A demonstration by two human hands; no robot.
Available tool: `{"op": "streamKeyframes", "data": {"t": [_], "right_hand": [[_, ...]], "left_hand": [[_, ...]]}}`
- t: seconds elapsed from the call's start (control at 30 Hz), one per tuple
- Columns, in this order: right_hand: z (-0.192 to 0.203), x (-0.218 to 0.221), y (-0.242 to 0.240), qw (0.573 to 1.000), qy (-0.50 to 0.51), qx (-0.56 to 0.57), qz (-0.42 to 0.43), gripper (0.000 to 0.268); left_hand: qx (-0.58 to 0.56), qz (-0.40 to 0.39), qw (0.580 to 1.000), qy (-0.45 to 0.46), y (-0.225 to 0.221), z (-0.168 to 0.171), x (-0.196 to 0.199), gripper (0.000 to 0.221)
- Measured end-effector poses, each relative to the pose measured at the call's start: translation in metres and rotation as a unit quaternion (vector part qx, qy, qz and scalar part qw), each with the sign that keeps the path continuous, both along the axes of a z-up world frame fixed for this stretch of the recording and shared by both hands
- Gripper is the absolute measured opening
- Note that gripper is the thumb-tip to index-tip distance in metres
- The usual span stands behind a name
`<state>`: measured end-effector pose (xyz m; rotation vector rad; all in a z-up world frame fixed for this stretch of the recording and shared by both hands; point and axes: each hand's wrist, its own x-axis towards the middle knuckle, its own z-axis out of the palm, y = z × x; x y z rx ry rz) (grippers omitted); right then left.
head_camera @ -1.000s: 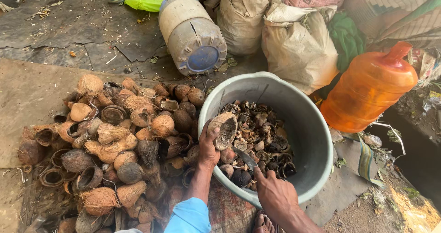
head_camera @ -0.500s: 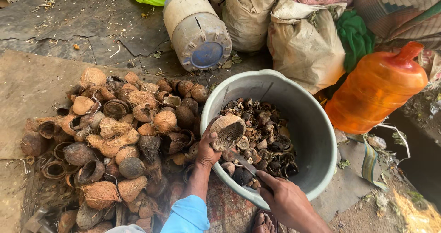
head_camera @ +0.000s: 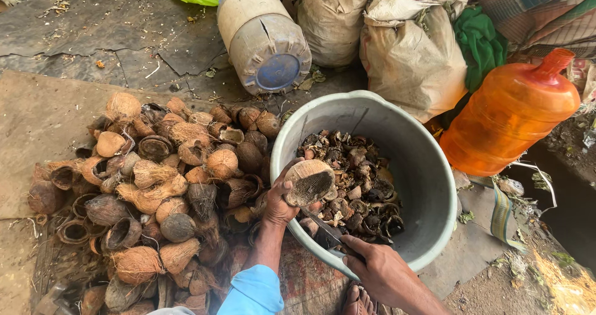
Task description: The person scrapes the interior of coconut shells using a knife and places the cleaned pieces into a plastic bucket.
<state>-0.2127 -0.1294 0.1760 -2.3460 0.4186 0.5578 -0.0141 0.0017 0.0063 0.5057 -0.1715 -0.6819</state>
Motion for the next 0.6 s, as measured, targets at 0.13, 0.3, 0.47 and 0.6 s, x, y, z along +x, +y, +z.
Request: {"op": "streamKeyframes", "data": {"t": [0.13, 0.3, 0.47, 0.6], "right_hand": [[-0.013, -0.001, 0.006, 0.996, 0.079, 0.005, -0.045, 0.049], [-0.043, 0.0, 0.022, 0.996, 0.032, 0.024, -0.075, 0.048], [-0.074, 0.018, 0.027, 0.988, -0.127, 0.044, -0.08, 0.042], [-0.061, 0.023, 0.015, 0.954, 0.055, 0.168, -0.242, 0.053]], "left_hand": [[0.019, 0.017, 1.0, 0.011, 0.001, -0.011, 0.0, 0.085], [0.041, 0.044, 0.998, 0.008, -0.006, -0.013, 0.004, 0.083], [0.145, 0.101, 0.983, 0.054, -0.013, -0.003, -0.02, 0.087], [0.178, 0.097, 0.979, 0.01, -0.018, 0.0, -0.02, 0.085]]}}
